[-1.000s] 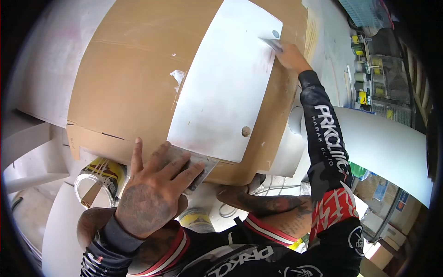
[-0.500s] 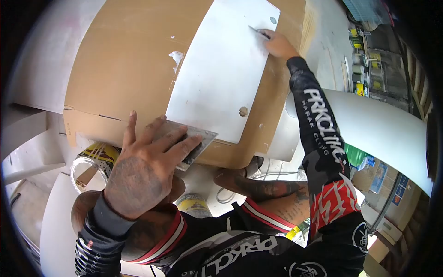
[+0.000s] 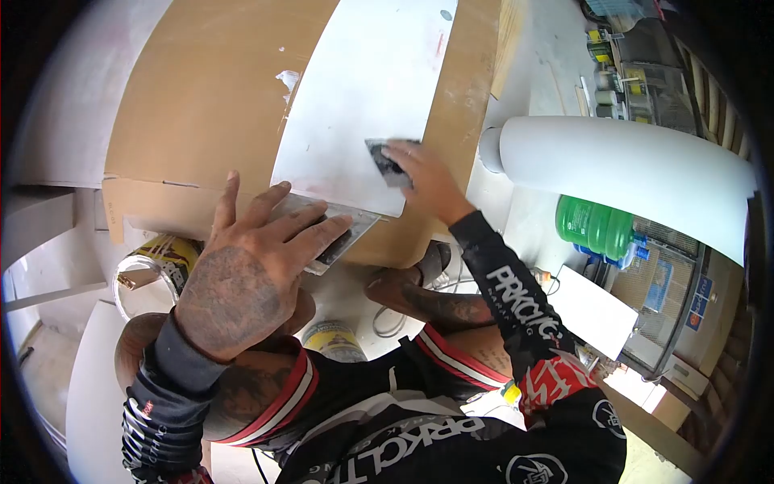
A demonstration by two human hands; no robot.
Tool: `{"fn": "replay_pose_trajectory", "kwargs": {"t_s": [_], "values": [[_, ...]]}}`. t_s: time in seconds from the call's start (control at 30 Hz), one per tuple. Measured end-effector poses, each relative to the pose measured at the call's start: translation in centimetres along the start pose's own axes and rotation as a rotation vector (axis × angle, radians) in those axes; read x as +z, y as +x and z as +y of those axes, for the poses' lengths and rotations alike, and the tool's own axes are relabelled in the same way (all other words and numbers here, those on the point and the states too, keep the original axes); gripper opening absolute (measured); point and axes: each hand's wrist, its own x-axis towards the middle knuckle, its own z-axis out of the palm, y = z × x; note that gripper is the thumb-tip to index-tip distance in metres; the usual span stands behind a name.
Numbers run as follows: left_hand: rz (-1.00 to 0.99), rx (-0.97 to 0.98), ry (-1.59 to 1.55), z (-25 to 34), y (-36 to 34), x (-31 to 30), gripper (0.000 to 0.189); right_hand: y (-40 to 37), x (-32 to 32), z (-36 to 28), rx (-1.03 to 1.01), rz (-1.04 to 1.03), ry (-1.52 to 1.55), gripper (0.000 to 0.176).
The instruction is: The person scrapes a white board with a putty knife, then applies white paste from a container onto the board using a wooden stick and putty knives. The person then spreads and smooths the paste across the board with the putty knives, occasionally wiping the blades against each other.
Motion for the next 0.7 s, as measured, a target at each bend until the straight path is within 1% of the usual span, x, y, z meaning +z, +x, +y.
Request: {"fn": "replay_pose_trajectory", "kwargs": {"t_s": [0.03, 0.1, 0.13, 0.2, 0.27, 0.3, 0.33, 0.37, 0.4, 0.47, 0.5, 0.53, 0.6, 0.67, 0.7], "values": [[0.004, -0.001, 0.004, 0.0, 0.0, 0.0, 0.062, -0.7, -0.2, -0.7, -0.003, 0.002, -0.003, 0.055], [0.014, -0.011, -0.002, 0.0, -0.2, -0.2, 0.062, -1.1, -0.9, -1.6, 0.019, -0.126, -0.022, 0.058], [0.020, -0.020, -0.008, -0.1, -0.2, -0.4, 0.062, -0.4, -1.5, -0.9, 0.010, -0.118, -0.025, 0.058], [0.025, -0.033, -0.009, -0.2, -0.2, -0.8, 0.062, 1.3, -3.5, 2.1, 0.034, -0.218, 0.013, 0.058], [0.026, -0.058, -0.019, -0.3, 0.0, -1.0, 0.063, 5.8, -4.9, 7.8, -0.024, 0.061, -0.090, 0.053], [0.016, -0.070, -0.044, -0.4, 0.1, -1.3, 0.063, 9.0, -7.3, 8.0, 0.321, -0.040, -0.040, 0.047], [0.002, -0.081, -0.068, -0.5, 0.2, -1.5, 0.062, 11.7, -9.1, 7.8, 0.455, -0.008, 0.018, 0.040], [-0.003, -0.086, -0.065, -0.7, 0.3, -1.5, 0.062, 14.2, -9.5, 10.3, 0.412, 0.067, -0.092, 0.036], [-0.006, -0.101, -0.057, -0.9, 0.5, -1.5, 0.062, 16.5, -9.5, 15.2, 0.252, 0.131, -0.198, 0.036], [-0.017, -0.123, -0.052, -1.2, 0.7, -1.5, 0.062, 21.3, -9.9, 22.7, 0.287, -0.042, -0.492, 0.036], [-0.010, -0.125, -0.058, -1.3, 0.8, -1.5, 0.060, 22.8, -9.8, 24.7, 0.284, -0.045, -0.485, 0.036], [-0.004, -0.128, -0.064, -1.3, 0.9, -1.6, 0.058, 24.0, -9.7, 26.3, 0.323, -0.017, -0.463, 0.038], [0.001, -0.130, -0.054, -1.3, 1.2, -1.8, 0.056, 24.7, -8.9, 27.1, 0.372, 0.003, -0.430, 0.040], [-0.007, -0.120, -0.046, -1.5, 1.4, -1.9, 0.054, 23.9, -8.8, 26.3, 0.455, -0.036, -0.259, 0.039], [0.020, -0.117, -0.023, -1.7, 1.3, -1.8, 0.055, 22.8, -8.5, 25.3, 0.470, -0.039, -0.253, 0.039]]}}
